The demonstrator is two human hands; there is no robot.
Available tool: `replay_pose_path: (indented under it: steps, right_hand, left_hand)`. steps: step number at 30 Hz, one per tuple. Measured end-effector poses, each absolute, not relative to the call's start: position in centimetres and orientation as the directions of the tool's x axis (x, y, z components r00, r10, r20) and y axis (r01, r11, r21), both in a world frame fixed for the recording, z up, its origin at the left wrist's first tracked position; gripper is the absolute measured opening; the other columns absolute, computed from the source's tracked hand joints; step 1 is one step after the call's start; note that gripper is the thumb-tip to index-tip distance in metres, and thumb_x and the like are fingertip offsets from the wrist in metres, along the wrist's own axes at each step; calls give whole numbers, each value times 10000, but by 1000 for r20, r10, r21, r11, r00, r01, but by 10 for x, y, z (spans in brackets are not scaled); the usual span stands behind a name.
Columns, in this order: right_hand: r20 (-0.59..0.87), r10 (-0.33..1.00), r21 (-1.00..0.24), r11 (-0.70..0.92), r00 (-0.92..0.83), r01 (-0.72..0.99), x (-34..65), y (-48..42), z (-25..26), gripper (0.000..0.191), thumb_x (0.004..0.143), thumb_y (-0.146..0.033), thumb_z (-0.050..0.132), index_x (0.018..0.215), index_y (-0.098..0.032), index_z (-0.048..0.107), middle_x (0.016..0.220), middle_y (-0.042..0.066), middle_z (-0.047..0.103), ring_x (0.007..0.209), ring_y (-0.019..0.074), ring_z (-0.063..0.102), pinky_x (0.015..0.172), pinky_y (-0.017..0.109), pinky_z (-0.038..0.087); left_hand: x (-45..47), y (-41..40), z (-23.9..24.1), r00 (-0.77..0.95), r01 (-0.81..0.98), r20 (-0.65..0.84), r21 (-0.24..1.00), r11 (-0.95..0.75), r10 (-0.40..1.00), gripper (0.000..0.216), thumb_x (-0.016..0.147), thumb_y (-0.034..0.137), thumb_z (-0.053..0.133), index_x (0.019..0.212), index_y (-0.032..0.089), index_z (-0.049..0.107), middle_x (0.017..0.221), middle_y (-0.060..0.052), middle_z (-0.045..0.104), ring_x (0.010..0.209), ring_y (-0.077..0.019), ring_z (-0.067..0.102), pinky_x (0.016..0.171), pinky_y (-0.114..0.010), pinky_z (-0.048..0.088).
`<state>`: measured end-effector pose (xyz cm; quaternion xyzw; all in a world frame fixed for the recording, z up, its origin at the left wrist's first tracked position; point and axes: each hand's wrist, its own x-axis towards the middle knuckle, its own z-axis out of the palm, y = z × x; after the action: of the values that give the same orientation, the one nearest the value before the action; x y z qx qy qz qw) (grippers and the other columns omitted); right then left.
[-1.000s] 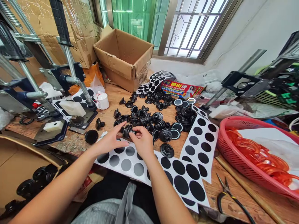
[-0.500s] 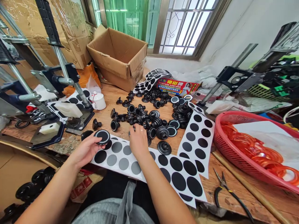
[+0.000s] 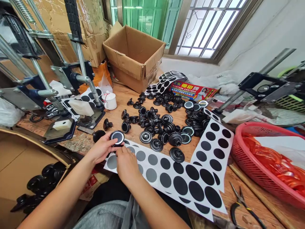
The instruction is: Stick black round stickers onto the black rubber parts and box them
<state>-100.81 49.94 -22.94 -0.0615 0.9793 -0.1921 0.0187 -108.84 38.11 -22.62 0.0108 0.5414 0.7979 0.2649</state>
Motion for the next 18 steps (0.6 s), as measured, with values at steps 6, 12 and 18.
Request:
replay_pose_path:
  steps: [6, 12, 18]
  right_hand:
    - [-46, -51, -343, 939, -998, -32, -1014, 489, -231, 217, 887, -138, 455, 1047, -120, 601, 1105, 180, 634, 1019, 312, 591, 806, 441, 473]
    - [-8, -77, -325, 943, -997, -71, -1008, 484, -233, 249, 887, -91, 426, 1060, -167, 587, 1121, 141, 627, 1045, 304, 572, 818, 451, 461]
    - [3, -161, -334, 930, -987, -153, -1019, 489, -230, 177, 877, -114, 474, 992, -177, 592, 1046, 111, 638, 987, 273, 590, 780, 395, 475]
  left_hand:
    - [-1092, 390, -239, -845, -455, -310, 845, -282, 435, 318, 712, 190, 745, 1005, 188, 620, 971, -70, 668, 823, -195, 690, 748, -325, 562]
    - [-1094, 389, -236, -830, -484, -334, 830, -278, 447, 314, 709, 167, 739, 1000, 181, 623, 957, -75, 680, 839, -202, 692, 750, -313, 558]
    - [-1095, 389, -234, -814, -502, -335, 816, -286, 474, 334, 700, 154, 744, 1009, 194, 626, 920, -64, 695, 847, -203, 696, 788, -315, 545]
